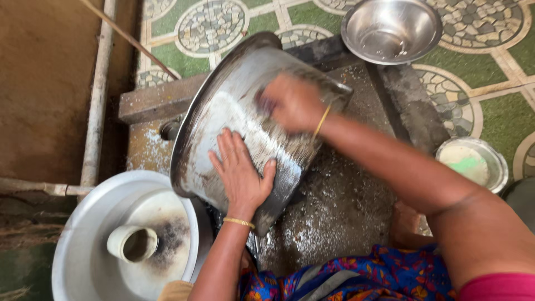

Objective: The person scrubs the soot-covered exterior of a large aluminum pot with a scrub pad, applying a white cleaning paste from a small bowl onto the darkened surface and rubbing it in. They rotate the pot to reach different sides and continue scrubbing the paste over the metal surface.

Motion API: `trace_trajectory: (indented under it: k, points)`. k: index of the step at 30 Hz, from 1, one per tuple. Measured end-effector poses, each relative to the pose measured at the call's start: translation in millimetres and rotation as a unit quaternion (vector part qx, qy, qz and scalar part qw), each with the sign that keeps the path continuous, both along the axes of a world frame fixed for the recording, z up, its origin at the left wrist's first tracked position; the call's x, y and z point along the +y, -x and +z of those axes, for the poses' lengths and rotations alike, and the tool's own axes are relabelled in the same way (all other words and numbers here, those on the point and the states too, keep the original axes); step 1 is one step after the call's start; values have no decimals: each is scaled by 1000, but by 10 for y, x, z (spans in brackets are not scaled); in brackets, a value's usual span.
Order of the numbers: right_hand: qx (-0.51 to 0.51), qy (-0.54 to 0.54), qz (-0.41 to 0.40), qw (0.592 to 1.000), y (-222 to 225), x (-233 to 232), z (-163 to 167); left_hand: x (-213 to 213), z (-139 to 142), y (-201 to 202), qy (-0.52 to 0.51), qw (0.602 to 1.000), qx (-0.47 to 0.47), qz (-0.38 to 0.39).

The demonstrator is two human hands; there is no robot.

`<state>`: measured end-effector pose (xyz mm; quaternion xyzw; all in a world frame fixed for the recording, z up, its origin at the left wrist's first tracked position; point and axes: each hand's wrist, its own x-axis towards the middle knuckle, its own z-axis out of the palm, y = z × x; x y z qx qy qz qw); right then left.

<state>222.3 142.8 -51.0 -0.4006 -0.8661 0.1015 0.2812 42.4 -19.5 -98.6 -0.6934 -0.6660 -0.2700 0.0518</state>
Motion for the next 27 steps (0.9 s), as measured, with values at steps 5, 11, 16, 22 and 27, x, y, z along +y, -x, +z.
trace_trajectory:
  k: [5, 11, 16, 22, 27]
  points:
    - [3, 1, -107, 994, -115, 425, 291, 35, 4, -34, 4, 1000, -22, -14]
    - [19, -93, 54, 994, 582, -411, 96, -8, 0, -3, 30, 1000, -1, 1]
    - [51, 1, -9, 999, 440, -2, -45, -17, -11, 20, 6, 1000, -17, -18]
    - [42, 144, -205, 967, -642, 930, -315, -25, -8, 28, -2, 1000, -16, -17]
    - [8, 135, -201, 970, -577, 853, -345, -10, -54, 45, -12, 1000, -13, -14]
